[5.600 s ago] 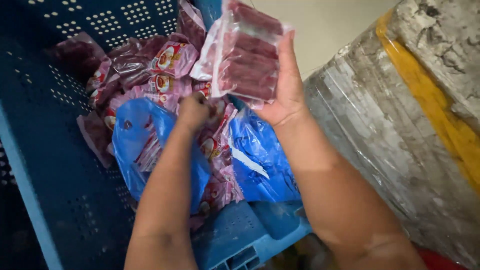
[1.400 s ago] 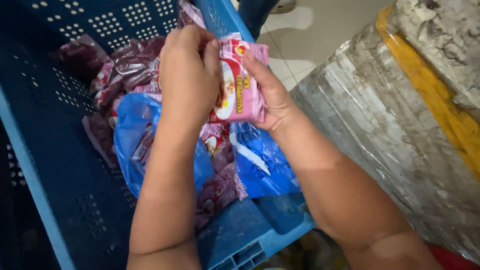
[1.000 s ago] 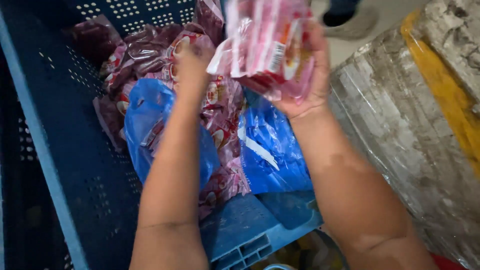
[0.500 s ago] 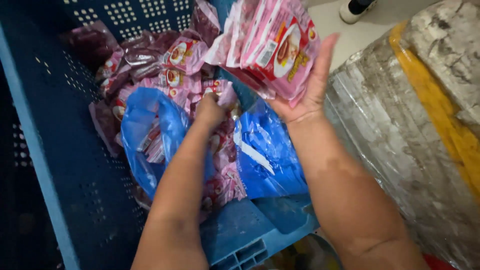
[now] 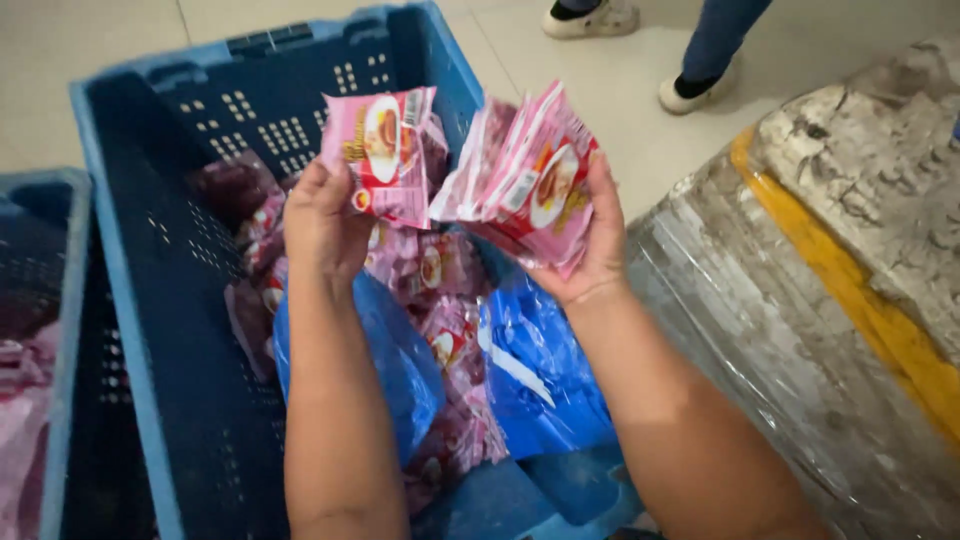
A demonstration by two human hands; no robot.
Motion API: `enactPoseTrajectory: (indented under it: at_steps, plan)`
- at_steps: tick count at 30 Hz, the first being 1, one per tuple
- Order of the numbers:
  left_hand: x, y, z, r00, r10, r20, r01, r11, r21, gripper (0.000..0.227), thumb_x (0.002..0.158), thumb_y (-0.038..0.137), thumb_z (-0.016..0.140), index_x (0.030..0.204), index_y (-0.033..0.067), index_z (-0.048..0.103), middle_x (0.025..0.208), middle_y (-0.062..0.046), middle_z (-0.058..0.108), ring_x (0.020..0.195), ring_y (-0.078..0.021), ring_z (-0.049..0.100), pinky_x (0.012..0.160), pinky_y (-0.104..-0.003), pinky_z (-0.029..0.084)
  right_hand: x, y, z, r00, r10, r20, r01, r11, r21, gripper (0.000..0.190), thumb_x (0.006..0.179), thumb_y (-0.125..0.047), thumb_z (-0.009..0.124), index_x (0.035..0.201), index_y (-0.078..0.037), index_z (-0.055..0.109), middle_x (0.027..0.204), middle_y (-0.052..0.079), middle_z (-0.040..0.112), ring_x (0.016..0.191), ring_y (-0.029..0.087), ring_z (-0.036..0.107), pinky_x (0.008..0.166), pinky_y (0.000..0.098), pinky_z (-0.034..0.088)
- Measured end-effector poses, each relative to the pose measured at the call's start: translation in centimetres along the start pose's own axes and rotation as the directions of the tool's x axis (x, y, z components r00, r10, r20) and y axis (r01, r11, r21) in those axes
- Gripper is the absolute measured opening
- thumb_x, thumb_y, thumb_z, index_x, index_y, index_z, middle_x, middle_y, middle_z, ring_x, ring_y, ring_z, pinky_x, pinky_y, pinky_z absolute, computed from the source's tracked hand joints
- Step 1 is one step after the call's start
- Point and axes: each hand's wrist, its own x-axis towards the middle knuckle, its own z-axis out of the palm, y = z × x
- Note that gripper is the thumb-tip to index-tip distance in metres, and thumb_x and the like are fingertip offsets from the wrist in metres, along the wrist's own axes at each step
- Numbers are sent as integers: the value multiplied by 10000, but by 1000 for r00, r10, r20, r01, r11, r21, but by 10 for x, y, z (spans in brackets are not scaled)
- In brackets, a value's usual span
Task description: Packing small food packages from a plastic crate into a blue plastic bag
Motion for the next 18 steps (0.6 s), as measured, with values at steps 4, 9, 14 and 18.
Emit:
enactPoseTrajectory:
  at_steps: [4, 9, 14, 18]
  plan:
    - [-8, 21, 17, 977, 196, 89, -189, 979, -82, 262, 959, 206, 730, 1131, 33, 636, 1029, -163, 756, 929, -279, 773, 813, -475, 681, 9, 4, -13, 1000, -25, -6, 24, 997, -78, 677, 782, -476, 789, 1311, -75, 658, 1276, 169, 711, 1166, 388, 689, 1060, 584, 540]
    - [-39, 41, 35, 912, 324, 251, -319, 946, -60, 306, 980, 223, 723, 1207, 39, 630, 1074, -168, 730, 982, -262, 752, 854, -431, 657, 14, 13, -25, 1000, 4, 0, -4, 988, -153, 598, 819, -450, 795, 1262, -64, 682, 1203, 171, 739, 1091, 363, 725, 995, 549, 584]
    - [-78, 79, 43, 808, 262, 528, -485, 804, 343, 366, 967, 197, 749, 1306, 95, 654, 1261, -15, 676, 1105, -103, 657, 885, -218, 573, 15, 9, -29, 980, 195, 42, -178, 950, -256, 452, 757, -301, 836, 1122, -68, 706, 1040, 214, 761, 947, 378, 749, 907, 584, 609]
    - [-83, 84, 64, 817, 116, 565, -473, 695, 542, 361, 854, 263, 820, 1103, 125, 599, 1015, -13, 671, 862, -93, 664, 677, -221, 553, 25, 15, -56, 919, 325, 221, -234, 904, -357, 625, 761, -226, 831, 1295, -13, 586, 1199, 273, 706, 1102, 418, 699, 958, 556, 588]
